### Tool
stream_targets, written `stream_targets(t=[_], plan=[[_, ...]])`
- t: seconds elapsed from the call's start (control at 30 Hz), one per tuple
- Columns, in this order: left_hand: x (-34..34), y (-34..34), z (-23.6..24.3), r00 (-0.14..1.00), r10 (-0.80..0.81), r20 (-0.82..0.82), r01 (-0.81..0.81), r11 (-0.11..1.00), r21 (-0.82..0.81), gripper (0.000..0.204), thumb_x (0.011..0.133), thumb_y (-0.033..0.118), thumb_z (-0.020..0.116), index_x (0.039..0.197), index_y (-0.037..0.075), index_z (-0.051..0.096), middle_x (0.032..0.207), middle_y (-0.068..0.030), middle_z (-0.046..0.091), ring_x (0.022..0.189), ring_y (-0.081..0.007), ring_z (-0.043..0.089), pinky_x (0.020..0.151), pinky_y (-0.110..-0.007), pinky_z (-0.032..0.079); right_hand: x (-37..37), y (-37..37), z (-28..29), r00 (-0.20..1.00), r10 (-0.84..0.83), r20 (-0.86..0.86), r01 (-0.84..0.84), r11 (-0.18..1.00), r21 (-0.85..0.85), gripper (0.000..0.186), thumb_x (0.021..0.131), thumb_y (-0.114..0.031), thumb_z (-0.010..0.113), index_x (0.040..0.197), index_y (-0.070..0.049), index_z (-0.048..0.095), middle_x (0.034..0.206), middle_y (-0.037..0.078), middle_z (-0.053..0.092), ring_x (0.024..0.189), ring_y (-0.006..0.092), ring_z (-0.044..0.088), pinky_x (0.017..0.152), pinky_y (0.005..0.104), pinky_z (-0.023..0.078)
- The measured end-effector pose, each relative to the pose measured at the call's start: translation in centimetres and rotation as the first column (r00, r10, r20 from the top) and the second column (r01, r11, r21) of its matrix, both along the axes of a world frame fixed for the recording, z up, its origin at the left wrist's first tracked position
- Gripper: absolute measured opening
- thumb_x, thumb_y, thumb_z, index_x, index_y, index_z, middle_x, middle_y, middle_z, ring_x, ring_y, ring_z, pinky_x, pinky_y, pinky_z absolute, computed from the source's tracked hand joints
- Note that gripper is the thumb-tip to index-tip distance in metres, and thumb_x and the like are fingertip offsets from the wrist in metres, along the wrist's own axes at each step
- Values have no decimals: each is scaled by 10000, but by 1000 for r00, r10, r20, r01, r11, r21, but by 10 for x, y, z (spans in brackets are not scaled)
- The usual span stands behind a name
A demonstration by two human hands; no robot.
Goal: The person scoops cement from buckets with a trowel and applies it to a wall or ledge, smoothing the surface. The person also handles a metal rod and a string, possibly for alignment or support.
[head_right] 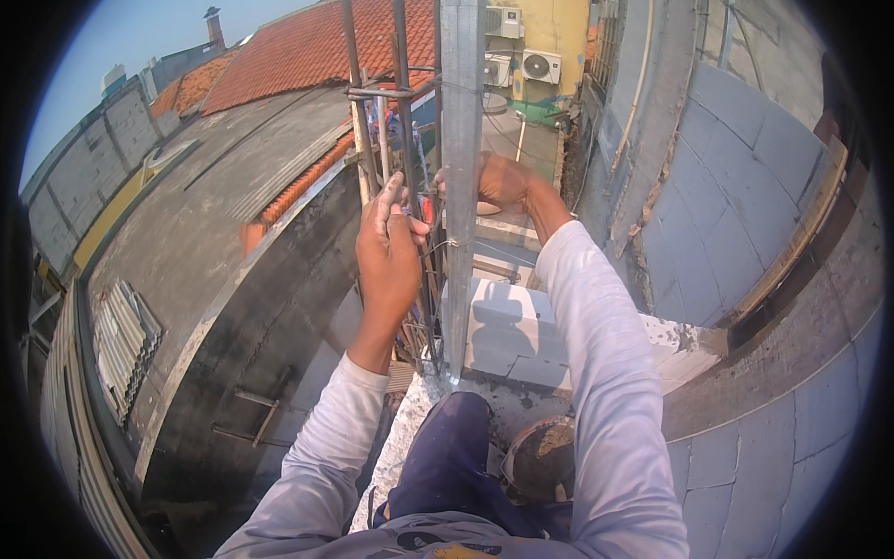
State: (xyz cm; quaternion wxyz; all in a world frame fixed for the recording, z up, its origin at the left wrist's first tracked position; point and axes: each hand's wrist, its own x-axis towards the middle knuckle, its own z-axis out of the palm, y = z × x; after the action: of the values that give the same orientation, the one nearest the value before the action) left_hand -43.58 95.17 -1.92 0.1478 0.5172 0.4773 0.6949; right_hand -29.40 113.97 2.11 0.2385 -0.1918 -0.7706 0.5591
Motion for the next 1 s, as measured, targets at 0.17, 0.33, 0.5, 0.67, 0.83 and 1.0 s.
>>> stream_targets(t=[0.17, 0.33, 0.5, 0.67, 0.83, 1.0], plan=[[-6, 20, 15, 986, -158, 59, 157, 987, 20, 488, 1069, 158, 393, 1482, -98, 438, 1389, -278, 583, 1212, -271, 626, 1040, -348, 456, -6, 7, 9, 991, 113, 78, -96, 977, -192, 257, 917, -145, 784, 1119, -3, 717, 1031, 64, 721, 950, 142, 679, 864, 300, 573], [-20, 41, 14, 980, -194, 41, 191, 980, 61, 448, 1079, 173, 398, 1441, -74, 487, 1254, -192, 630, 1054, -215, 604, 915, -323, 448, -8, 5, 19, 978, 145, 149, -131, 986, -100, 282, 908, -146, 796, 1126, 7, 705, 1034, 65, 721, 941, 148, 687, 857, 301, 576], [-6, 19, 15, 971, -200, 135, 202, 979, -1, 347, 1085, 147, 416, 1334, -53, 554, 907, -38, 660, 674, -82, 596, 607, -248, 469, -6, 8, 9, 989, 99, 113, -88, 992, -95, 307, 907, -174, 804, 1134, 8, 706, 1037, 74, 723, 950, 156, 691, 863, 307, 573], [-14, 9, 14, 990, -111, -84, 112, 994, 16, 257, 1062, 94, 447, 1244, -34, 576, 851, -87, 650, 614, -123, 610, 615, -298, 494, -6, 13, 9, 986, 66, 153, -53, 995, -86, 248, 896, -184, 821, 1077, -45, 724, 1029, 31, 725, 944, 136, 682, 838, 294, 552], [-17, 4, 12, 962, 85, -261, -56, 992, 116, 173, 1028, 51, 533, 1174, -30, 582, 878, -155, 629, 581, -221, 636, 636, -383, 501, -15, 11, 8, 983, 104, 151, -88, 990, -106, 234, 895, -198, 825, 1045, -58, 714, 1009, 21, 722, 939, 123, 681, 813, 295, 557], [-21, 9, 1, 897, 265, -352, -186, 952, 243, 121, 1029, 71, 574, 1104, -11, 620, 847, -115, 655, 657, -179, 686, 635, -333, 528, -12, 13, 4, 982, 124, 139, -104, 985, -139, 310, 909, -240, 808, 1133, -49, 712, 1079, 40, 727, 1004, 140, 686, 899, 311, 565]])
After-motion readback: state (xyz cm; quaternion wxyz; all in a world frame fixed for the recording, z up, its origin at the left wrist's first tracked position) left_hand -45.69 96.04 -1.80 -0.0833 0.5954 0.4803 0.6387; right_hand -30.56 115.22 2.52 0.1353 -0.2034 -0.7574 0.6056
